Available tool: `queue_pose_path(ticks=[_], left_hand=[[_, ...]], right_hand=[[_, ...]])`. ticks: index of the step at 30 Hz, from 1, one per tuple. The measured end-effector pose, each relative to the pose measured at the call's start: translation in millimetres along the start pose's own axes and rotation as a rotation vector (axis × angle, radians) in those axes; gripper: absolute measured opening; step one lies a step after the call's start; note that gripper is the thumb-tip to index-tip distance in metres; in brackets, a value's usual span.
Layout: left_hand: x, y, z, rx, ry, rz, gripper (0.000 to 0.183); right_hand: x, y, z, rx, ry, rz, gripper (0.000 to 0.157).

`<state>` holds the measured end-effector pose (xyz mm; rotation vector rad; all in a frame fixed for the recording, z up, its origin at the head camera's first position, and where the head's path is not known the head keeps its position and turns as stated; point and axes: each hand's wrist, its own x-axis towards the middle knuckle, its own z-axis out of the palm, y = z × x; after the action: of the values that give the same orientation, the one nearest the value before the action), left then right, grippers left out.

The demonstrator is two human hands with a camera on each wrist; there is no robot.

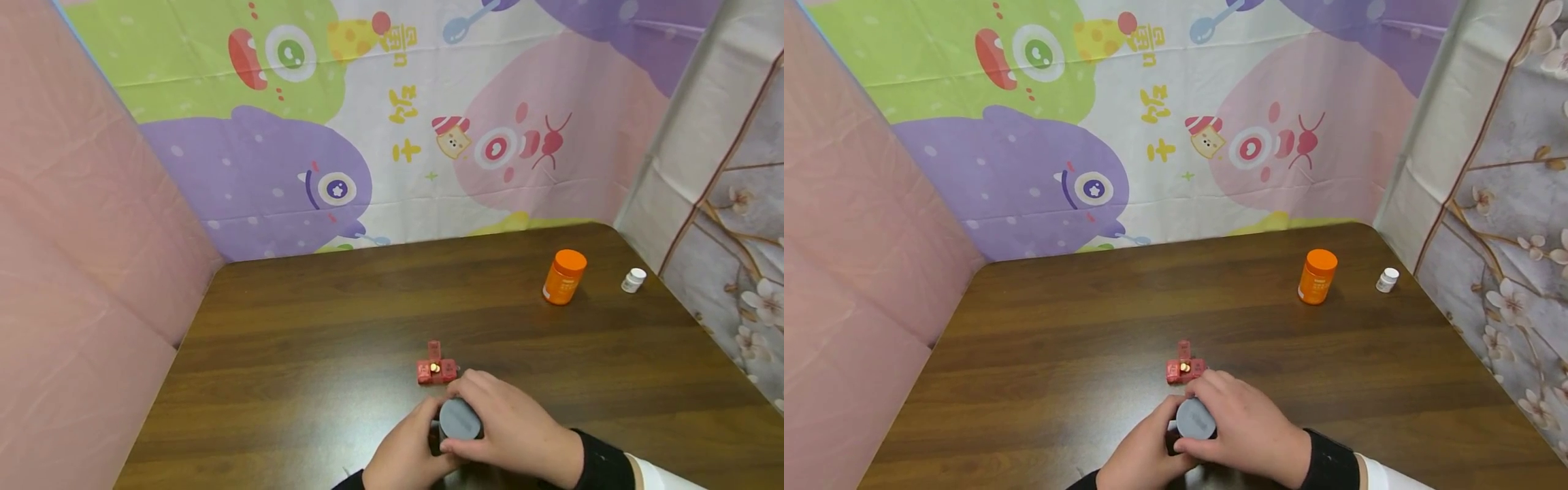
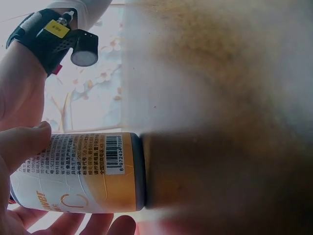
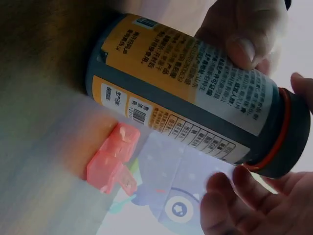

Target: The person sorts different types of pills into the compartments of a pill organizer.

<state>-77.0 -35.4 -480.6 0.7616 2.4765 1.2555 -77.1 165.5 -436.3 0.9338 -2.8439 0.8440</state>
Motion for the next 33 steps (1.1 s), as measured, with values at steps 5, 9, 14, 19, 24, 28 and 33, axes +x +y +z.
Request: queue_pose_path(ticks=[5,9,14,19,24,28,33], left_hand=[[1.1,0.8,-0.9,0.034,-0.012,-0.001,0.06],[1.4,1.7,-1.9,0.028,-0.031,-0.017,0.069],[1.3,1.9,-1.6,0.014,-0.027,-0.033,0.058],[1.2,1.5,-1.1,0.01,-0.016,-0.011,0.052],[1.3,0.5,-1.0,0.012,-0.017,0.024,0.063],[0.6,-0.7,-0.6,0.046,-0.007,0.049,0.069],[-1.0,-0.6,-1.3,0.071,-0.01,0.034,0.062]], right_hand=[[-4,4,-6.1,0.008,-0.059,-0.087,0.062],[-6,6,-12.9,0.031,-0.113,-0.133,0.057],[-4,5,-9.0,-0.005,-0.042,-0.045,0.047],[-4,4,-2.1,-0.095,-0.026,0.046,0.054],[-8,6,-7.6,-0.023,-0.074,-0.118,0.066],[-8,5,-12.1,0.053,-0.097,-0.272,0.068],[-4,2,-9.3,0.03,-0.017,-0.25,0.049]])
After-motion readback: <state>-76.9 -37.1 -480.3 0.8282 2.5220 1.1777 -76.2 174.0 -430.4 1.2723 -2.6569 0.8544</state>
